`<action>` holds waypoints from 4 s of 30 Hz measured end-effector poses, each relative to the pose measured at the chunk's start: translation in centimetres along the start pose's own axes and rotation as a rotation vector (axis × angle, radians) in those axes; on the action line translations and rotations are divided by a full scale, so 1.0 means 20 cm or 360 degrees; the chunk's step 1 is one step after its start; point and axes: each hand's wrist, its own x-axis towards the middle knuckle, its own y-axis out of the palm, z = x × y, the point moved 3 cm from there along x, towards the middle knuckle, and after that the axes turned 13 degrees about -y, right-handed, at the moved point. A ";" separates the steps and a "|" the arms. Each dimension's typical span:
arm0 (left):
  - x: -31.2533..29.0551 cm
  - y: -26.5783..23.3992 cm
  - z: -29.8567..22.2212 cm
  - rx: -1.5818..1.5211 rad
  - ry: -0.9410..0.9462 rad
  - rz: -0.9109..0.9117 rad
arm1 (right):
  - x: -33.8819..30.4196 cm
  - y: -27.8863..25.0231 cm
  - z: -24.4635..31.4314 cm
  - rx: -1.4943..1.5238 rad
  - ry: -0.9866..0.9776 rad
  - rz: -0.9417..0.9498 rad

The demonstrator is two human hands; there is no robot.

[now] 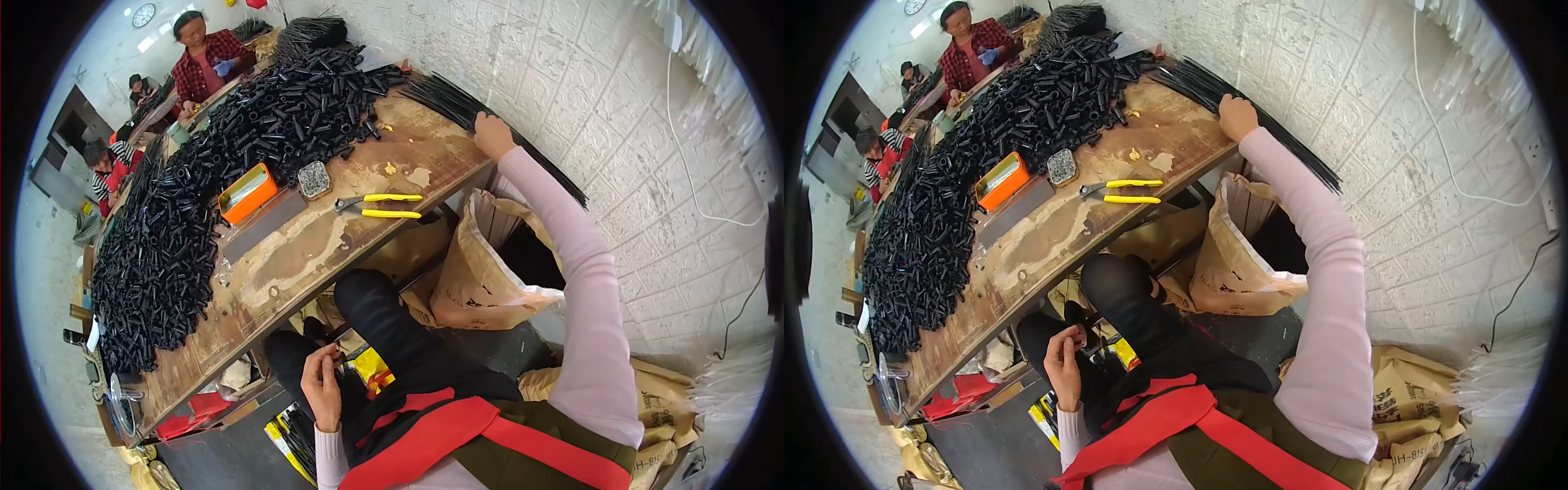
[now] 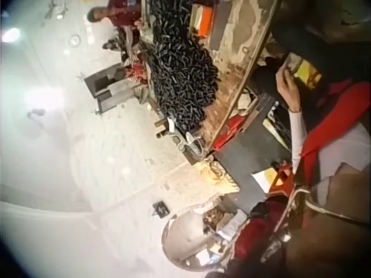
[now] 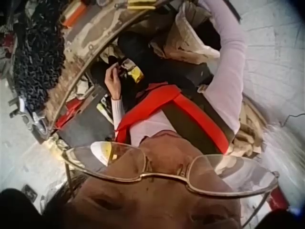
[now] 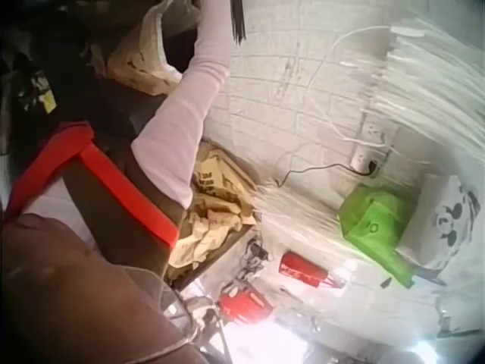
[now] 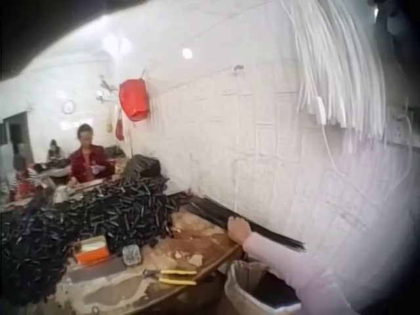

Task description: Bundling several black wires together and using pliers to process or trim them at an assembly station.

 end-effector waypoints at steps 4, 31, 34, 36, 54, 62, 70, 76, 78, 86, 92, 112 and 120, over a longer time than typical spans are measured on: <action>0.01 0.00 0.02 -0.0051 -0.0073 -0.0062 | 0.09 -0.01 0.06 0.0071 -0.0180 0.0284; 0.01 0.02 -0.42 -0.0060 0.0252 0.0584 | 0.52 -1.01 0.63 0.2435 -0.0147 0.0192; -0.01 -0.03 -0.61 0.0065 0.0351 0.0649 | 0.37 -1.15 1.04 0.2733 -0.0160 0.0095; 0.00 -0.07 -0.72 0.0135 0.0567 0.0648 | 0.20 -1.28 1.32 0.3211 -0.0123 0.0509; -0.07 -0.43 -0.69 -0.1010 0.0143 0.0114 | -0.23 -1.46 2.16 0.2832 -0.0869 0.0554; 0.02 -0.47 -0.68 -0.1133 0.0302 -0.0019 | -0.27 -1.45 2.08 0.3286 -0.0477 -0.0043; 0.06 -0.44 -0.66 -0.0912 0.0272 0.0002 | 0.04 -1.20 1.87 0.2676 -0.0454 0.0240; -0.09 -0.47 -0.73 -0.0670 -0.0097 -0.0100 | 0.50 -0.70 0.93 0.0803 -0.0593 -0.0418; -0.12 -0.49 -0.75 -0.0707 -0.0011 0.0031 | 0.44 -0.52 0.71 0.0592 -0.0493 -0.0312; -0.08 -0.36 -0.85 -0.0832 -0.0061 0.0252 | 0.21 0.01 -0.06 0.0021 0.0013 0.0129; -0.01 -0.35 -0.82 -0.0763 -0.0053 0.0220 | 0.38 -0.28 0.43 0.0279 -0.0491 -0.0396; -0.12 -0.36 -0.84 -0.1170 -0.0085 0.0976 | -0.08 -1.53 2.04 0.3342 -0.0736 0.1336; -0.11 -0.34 -0.83 -0.1192 -0.0030 0.0852 | -0.15 -1.45 1.95 0.2436 -0.1179 0.1020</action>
